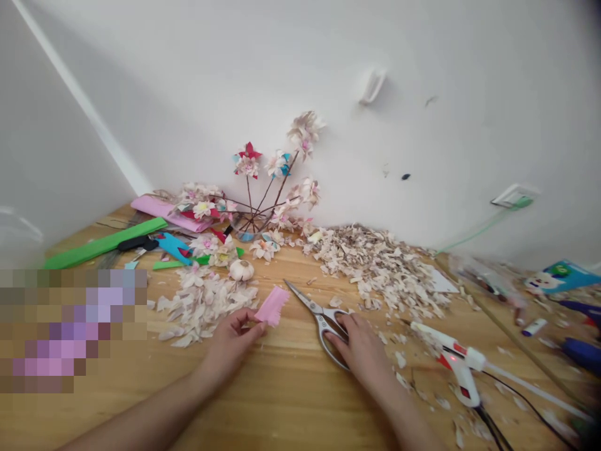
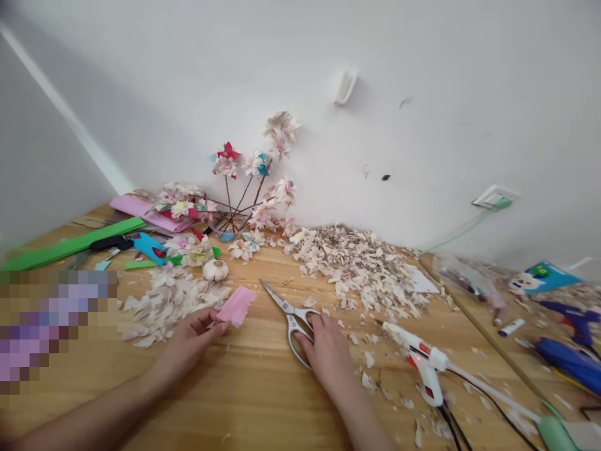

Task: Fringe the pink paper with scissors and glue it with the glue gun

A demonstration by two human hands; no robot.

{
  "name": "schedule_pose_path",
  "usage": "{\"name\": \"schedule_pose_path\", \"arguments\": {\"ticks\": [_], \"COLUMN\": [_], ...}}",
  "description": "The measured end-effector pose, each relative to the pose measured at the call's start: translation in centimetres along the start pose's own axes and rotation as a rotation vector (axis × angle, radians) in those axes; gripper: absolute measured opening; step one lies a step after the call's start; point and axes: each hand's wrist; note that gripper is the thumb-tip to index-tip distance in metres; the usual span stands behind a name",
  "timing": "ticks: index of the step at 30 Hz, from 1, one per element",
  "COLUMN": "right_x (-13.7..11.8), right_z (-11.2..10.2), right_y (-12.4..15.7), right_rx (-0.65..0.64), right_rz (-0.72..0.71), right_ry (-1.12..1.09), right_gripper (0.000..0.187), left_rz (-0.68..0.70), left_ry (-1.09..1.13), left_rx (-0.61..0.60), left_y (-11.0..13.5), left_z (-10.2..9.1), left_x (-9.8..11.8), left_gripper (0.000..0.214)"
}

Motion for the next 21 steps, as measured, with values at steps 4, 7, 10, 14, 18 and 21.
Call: {"name": "schedule_pose_path", "arguments": {"ticks": [4, 7, 10, 14, 18, 21], "right_x": [0.1, -0.1, -0.6, -1.8, -4.0, -5.9], "right_z": [0.5, 0.7, 0.2, -0.8, -1.4, -1.8], "right_y": [-0.1, 0.1, 0.6, 1.8, 3.3, 4.1], "right_rx": [0.058, 0.107, 0.178, 0.276, 0.305, 0.298], "right_rz": [0.006, 0.054, 0.099, 0.155, 0.165, 0.091], "right_ry": [-0.048, -0.069, -0.082, -0.126, -0.252, -0.372], "right_gripper": [0.012, 0.01, 0.008, 0.03, 0.041, 0.035], "left_rz": [0.032, 0.051, 0.08, 0.176, 0.359, 0.525], "left_ry": [-0.055, -0.117, -0.198, -0.369, -0.588, -0.757], "left_rx": [-0.035, -0.084, -0.149, -0.267, -0.426, -0.551], "left_y": [0.3, 0.2, -0.2, -0.7, -0.1, 0.7], "left_z": [0.1, 0.1, 0.2, 0.2, -0.7, -1.7], "left_x": [0.3, 0.4, 0.4, 0.5, 1.7, 2.4], "left_gripper": [0.02, 0.019, 0.015, 0.009, 0.008, 0.015]}}
Point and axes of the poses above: each hand's wrist, its own y-axis away from the middle knuckle, its own z-axis out of the palm, x = y × z, and after that the axes turned 14 degrees about y, right-handed
